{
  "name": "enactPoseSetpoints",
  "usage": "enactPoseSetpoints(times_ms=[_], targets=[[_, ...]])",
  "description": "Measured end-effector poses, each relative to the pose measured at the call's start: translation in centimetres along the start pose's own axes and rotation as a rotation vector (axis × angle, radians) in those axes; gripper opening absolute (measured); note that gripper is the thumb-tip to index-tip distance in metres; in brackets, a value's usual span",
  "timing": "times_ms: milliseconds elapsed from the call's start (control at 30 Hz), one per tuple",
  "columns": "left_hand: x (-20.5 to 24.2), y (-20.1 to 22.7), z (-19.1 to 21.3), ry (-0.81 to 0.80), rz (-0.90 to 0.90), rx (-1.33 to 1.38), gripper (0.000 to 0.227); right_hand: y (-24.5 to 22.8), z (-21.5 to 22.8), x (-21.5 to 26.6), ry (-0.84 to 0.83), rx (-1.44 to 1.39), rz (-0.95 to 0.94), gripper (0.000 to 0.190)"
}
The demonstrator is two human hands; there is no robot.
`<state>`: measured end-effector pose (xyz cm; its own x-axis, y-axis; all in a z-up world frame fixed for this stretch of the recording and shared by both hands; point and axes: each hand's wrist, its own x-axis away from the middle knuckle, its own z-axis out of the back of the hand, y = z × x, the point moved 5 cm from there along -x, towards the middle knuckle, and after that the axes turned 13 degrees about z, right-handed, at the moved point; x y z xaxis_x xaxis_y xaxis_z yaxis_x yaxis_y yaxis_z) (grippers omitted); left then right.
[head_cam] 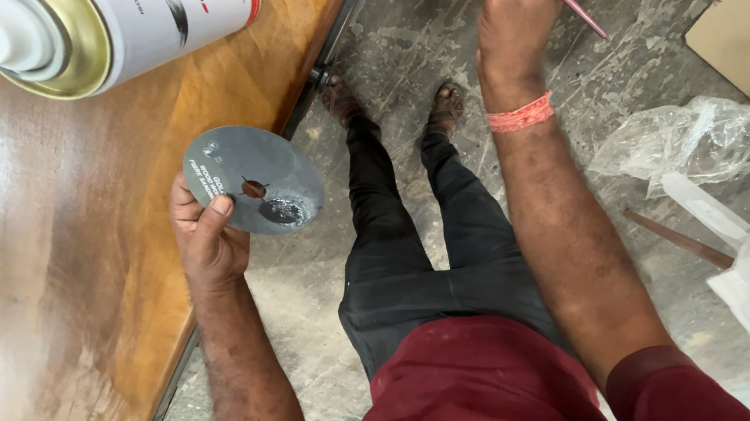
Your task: The person holds a circular sanding disc and uses a small brush to apply a substance from a spray can onto the disc. They then use the disc to rub and treat a specific spot on the edge of a wooden cabinet door. The person repeats this process of applying the substance and rubbing the spot multiple times.
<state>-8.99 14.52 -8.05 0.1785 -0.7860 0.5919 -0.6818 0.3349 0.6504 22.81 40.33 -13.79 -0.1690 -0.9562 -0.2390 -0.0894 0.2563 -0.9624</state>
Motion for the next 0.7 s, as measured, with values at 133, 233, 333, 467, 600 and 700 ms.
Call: enactPoseSetpoints(times_ms=[133,233,333,467,600,700], targets=[[0.1,0.1,-0.2,0.014,0.005,-0.008,0.03,-0.4,0.3,-0.2,0.014,0.015,0.023,0.008],[0.1,0.2,-0.2,0.004,-0.002,-0.016,0.03,-0.4,0.0,-0.5,0.025,-0.05,0.002,0.01],[0.1,0.0,0.0,0.021,0.0,0.004,0.03,-0.2,0.0,-0.3,-0.025,-0.004,0.015,0.009],[0.1,0.1,-0.1,-0.001,0.004,-0.014,0.029,-0.7,0.0,-0.2,-0.034,0.111,0.037,0.009],[0.1,-0.1,0.5,0.034,0.006,0.003,0.029,-0.3,0.3,-0.4,-0.029,0.016,0.041,0.007],[0.1,0.3,-0.3,0.018,0.006,-0.001,0.029,-0.1,0.5,-0.4,-0.046,0.025,0.06,0.008]])
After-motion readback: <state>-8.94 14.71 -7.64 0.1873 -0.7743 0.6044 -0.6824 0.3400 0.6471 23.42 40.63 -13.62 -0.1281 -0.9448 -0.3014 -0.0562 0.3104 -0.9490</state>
